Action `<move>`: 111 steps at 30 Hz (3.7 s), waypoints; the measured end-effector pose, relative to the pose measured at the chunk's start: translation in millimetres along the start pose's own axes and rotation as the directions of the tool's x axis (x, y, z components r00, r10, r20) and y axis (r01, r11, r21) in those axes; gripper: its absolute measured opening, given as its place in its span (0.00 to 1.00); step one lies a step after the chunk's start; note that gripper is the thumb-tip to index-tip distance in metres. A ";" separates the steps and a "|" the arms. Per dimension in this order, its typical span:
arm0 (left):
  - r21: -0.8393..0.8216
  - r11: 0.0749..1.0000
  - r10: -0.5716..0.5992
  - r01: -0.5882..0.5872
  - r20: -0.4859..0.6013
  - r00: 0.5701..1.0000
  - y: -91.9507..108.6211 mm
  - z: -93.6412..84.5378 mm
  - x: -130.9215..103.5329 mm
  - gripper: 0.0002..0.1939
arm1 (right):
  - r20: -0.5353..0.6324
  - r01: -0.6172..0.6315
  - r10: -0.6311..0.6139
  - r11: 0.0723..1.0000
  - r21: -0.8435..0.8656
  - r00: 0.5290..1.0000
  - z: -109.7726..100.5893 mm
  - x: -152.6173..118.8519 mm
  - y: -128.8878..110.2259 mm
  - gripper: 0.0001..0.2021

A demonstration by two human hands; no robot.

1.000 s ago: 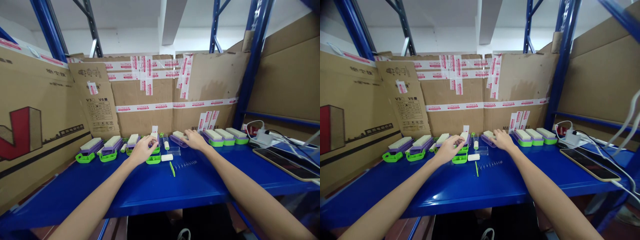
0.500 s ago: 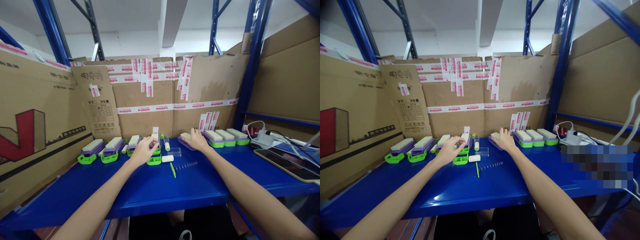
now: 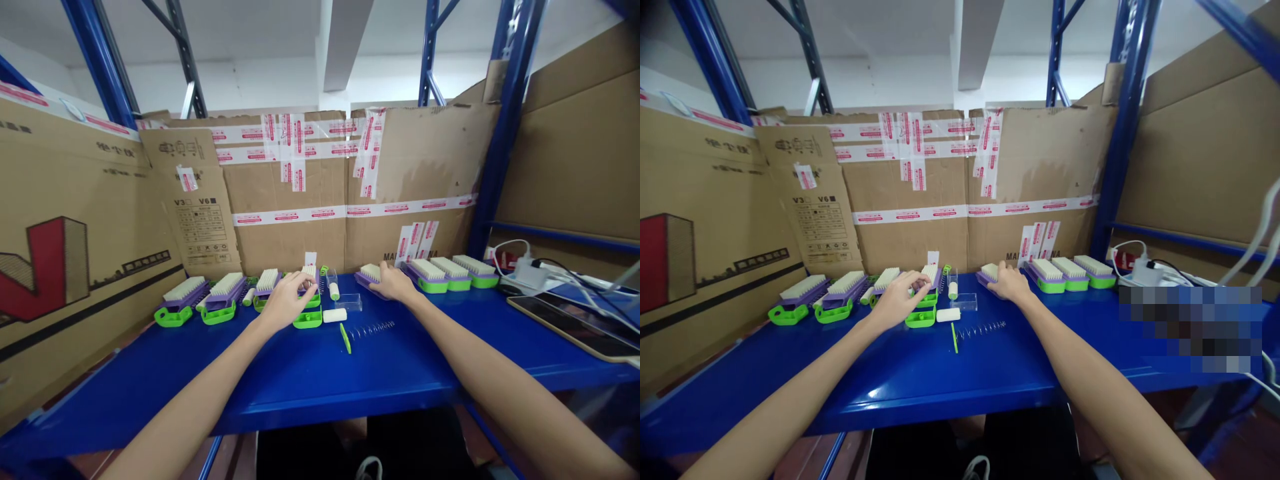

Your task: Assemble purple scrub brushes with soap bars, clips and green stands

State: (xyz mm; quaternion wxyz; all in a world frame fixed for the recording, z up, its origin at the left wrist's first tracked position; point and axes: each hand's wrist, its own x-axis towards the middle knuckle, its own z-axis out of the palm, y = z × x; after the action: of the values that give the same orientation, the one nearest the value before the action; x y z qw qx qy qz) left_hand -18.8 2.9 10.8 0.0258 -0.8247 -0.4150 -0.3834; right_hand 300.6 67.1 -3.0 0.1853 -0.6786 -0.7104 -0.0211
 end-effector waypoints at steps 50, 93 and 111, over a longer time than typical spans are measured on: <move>0.004 0.965 0.248 -0.261 -0.317 0.915 16.6 -0.3 -5.1 0.39 | -0.514 0.802 -0.754 0.566 -0.193 0.409 -21.5 -55.5 -65.9 0.41; 0.043 0.959 0.282 -0.279 -0.137 0.950 5.3 -4.7 -3.0 0.36 | -0.456 0.837 -0.812 0.501 -0.219 0.366 -13.8 -53.9 -66.8 0.46; -0.093 0.986 0.105 -0.141 -0.317 0.943 14.7 -6.7 -2.1 0.25 | -0.703 0.793 -0.521 0.601 0.102 0.485 -12.9 -51.6 -65.9 0.45</move>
State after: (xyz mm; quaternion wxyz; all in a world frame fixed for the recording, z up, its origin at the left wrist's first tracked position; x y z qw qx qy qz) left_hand -13.2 -10.5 18.2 0.0675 -0.7783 -0.3309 -0.5294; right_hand 240.1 9.0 8.5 0.5183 -0.2413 -0.8052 -0.1573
